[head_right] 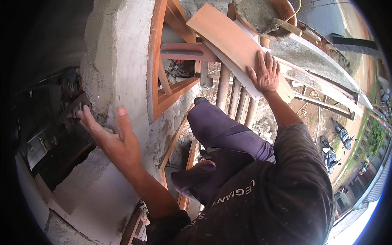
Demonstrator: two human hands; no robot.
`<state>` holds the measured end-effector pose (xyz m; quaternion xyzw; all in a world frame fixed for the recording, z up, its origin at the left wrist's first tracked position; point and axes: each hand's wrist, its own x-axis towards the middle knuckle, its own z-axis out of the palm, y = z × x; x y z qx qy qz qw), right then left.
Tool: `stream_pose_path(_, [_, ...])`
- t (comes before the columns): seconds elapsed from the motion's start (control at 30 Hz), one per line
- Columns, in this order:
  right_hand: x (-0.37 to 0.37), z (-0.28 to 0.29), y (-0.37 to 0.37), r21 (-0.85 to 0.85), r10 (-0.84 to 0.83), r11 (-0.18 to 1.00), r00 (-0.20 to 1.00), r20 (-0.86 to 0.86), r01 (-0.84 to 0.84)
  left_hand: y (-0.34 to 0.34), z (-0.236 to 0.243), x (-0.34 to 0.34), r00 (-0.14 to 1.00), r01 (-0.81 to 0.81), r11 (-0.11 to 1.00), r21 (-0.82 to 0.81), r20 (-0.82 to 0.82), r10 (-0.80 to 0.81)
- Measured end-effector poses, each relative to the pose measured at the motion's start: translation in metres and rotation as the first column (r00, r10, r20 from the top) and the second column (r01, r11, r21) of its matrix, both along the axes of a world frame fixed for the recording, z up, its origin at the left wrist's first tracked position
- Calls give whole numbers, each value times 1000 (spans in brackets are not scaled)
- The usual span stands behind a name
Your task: The person uses a hand saw to cut a section of a white block wall, removes the cut piece, and then applies cement mortar with a trowel to fill the resulting gap.
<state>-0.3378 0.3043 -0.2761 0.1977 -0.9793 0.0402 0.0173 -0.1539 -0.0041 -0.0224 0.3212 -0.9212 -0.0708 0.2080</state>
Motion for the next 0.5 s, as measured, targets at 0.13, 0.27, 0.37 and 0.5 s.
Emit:
stream_pose_path(0.13, [3,0,-2,20,-8,1000,1000,0,8,4,1,2,997,7,1000,-15,-83,-9])
stream_pose_path(0.27, [6,4,3,-18,1,1000,1000,-17,-1,8,1,-3,989,15,999,-37,-146,-21])
stream_pose_path(0.37, [10,8,-5,-22,17,1000,1000,-2,-17,7,1,8,983,-2,993,-115,-180,-19])
stream_pose_path(0.5, [10,8,-5,-61,31,998,999,-27,-33,7,-5,11,982,-3,985,-174,-188,-30])
